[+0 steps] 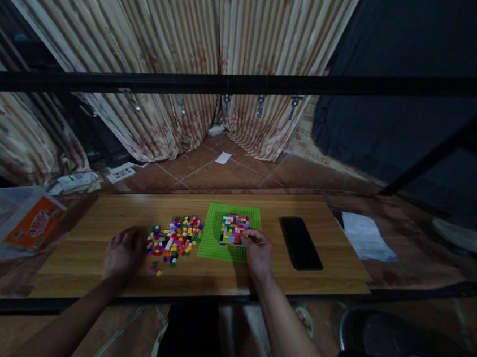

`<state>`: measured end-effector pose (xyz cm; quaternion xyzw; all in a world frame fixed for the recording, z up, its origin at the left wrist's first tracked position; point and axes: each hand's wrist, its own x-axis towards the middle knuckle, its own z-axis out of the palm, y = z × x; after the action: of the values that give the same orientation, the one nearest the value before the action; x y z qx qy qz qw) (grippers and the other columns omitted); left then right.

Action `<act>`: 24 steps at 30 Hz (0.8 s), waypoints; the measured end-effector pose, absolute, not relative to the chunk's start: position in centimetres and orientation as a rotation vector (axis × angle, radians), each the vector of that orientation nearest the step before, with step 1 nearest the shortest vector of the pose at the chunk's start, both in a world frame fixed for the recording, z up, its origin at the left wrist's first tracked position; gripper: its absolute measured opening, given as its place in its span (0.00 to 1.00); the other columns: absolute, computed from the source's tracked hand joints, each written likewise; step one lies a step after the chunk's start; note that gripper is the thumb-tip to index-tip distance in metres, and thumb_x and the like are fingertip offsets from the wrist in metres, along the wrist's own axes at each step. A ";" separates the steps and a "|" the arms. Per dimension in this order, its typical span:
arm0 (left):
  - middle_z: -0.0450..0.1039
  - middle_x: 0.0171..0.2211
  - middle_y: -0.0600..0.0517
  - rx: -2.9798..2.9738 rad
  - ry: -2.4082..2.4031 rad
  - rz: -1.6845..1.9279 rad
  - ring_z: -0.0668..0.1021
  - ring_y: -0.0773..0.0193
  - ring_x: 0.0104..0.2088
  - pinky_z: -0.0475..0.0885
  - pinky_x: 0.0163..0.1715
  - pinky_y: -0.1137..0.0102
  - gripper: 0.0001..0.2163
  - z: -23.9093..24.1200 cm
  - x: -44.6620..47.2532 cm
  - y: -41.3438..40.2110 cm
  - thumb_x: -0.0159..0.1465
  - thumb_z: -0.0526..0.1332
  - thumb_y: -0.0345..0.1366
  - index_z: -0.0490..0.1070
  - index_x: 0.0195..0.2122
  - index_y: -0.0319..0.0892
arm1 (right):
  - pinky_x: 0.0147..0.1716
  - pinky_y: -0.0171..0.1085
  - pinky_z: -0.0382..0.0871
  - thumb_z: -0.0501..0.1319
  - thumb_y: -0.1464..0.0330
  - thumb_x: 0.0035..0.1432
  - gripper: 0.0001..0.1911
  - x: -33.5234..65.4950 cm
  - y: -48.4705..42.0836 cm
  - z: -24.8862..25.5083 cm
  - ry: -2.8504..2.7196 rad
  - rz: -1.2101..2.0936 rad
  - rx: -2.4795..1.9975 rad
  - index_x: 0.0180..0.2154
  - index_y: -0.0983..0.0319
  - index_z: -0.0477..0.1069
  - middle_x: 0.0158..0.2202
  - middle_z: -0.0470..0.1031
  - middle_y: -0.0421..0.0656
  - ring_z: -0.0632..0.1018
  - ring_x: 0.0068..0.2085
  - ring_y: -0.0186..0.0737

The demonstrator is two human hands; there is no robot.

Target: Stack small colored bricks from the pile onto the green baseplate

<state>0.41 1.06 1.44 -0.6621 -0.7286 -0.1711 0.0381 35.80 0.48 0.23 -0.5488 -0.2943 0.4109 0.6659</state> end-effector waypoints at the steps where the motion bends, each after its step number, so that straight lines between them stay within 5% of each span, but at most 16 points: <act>1: 0.71 0.53 0.38 -2.028 -2.225 -0.534 0.71 0.48 0.55 0.64 0.57 0.56 0.22 1.5 0.5 1.0 0.65 0.46 0.42 0.69 0.52 0.35 | 0.36 0.40 0.72 0.69 0.60 0.36 0.11 35.7 0.6 0.4 -0.667 0.926 -1.244 0.23 0.59 0.75 0.27 0.77 0.40 0.76 0.31 0.39; 7: 0.72 0.51 0.41 -2.006 -2.202 -0.575 0.73 0.52 0.52 0.65 0.56 0.58 0.18 1.5 0.6 0.9 0.64 0.48 0.38 0.70 0.49 0.39 | 0.33 0.40 0.70 0.69 0.57 0.35 0.16 36.0 -0.6 1.4 -0.698 0.855 -1.227 0.27 0.60 0.76 0.27 0.78 0.42 0.76 0.30 0.40; 24: 0.71 0.53 0.39 -1.937 -2.270 -0.594 0.70 0.49 0.54 0.64 0.55 0.56 0.19 0.6 0.9 0.6 0.65 0.49 0.37 0.70 0.51 0.35 | 0.41 0.43 0.71 0.56 0.63 0.56 0.14 28.1 -8.0 2.3 -1.377 0.621 -1.506 0.37 0.61 0.77 0.39 0.78 0.47 0.78 0.37 0.43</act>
<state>0.88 0.60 0.59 -0.6359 -0.7451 -0.1950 0.0492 28.06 -8.03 2.35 -0.6180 -0.5651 0.2549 0.4834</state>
